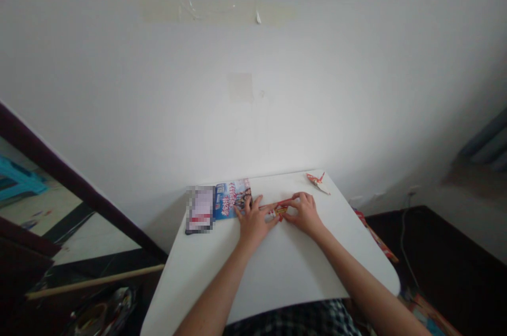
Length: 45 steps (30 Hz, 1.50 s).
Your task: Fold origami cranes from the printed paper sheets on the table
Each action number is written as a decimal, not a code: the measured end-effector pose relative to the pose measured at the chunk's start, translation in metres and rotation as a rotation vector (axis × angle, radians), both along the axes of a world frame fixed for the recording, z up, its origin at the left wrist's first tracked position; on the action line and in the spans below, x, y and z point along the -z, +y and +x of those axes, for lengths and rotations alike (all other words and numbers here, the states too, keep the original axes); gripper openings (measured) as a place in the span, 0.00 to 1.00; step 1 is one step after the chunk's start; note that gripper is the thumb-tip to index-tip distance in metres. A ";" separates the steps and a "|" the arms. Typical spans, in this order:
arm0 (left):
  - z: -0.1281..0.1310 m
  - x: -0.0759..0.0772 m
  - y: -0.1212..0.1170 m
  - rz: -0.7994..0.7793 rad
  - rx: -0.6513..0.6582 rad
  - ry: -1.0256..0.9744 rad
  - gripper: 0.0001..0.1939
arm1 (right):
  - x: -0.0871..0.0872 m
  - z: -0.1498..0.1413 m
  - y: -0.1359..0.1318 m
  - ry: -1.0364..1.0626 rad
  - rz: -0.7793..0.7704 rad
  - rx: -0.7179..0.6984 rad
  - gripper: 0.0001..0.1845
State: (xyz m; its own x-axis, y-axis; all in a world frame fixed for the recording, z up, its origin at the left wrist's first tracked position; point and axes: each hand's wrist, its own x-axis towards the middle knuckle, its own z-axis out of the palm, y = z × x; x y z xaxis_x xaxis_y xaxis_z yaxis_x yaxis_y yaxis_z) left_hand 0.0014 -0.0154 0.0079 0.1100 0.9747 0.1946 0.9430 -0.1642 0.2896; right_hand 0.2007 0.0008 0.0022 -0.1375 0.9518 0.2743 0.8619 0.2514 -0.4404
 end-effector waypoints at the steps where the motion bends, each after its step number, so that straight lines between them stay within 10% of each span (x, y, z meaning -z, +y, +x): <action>1: 0.000 0.000 0.000 0.003 -0.006 0.003 0.24 | -0.001 -0.001 -0.002 -0.014 -0.003 -0.006 0.20; 23: -0.001 0.005 0.001 0.003 -0.017 0.015 0.25 | 0.005 0.005 -0.001 -0.064 0.017 -0.035 0.30; 45: 0.001 0.004 0.003 -0.031 -0.020 -0.014 0.26 | 0.010 0.003 0.014 -0.071 0.092 0.187 0.12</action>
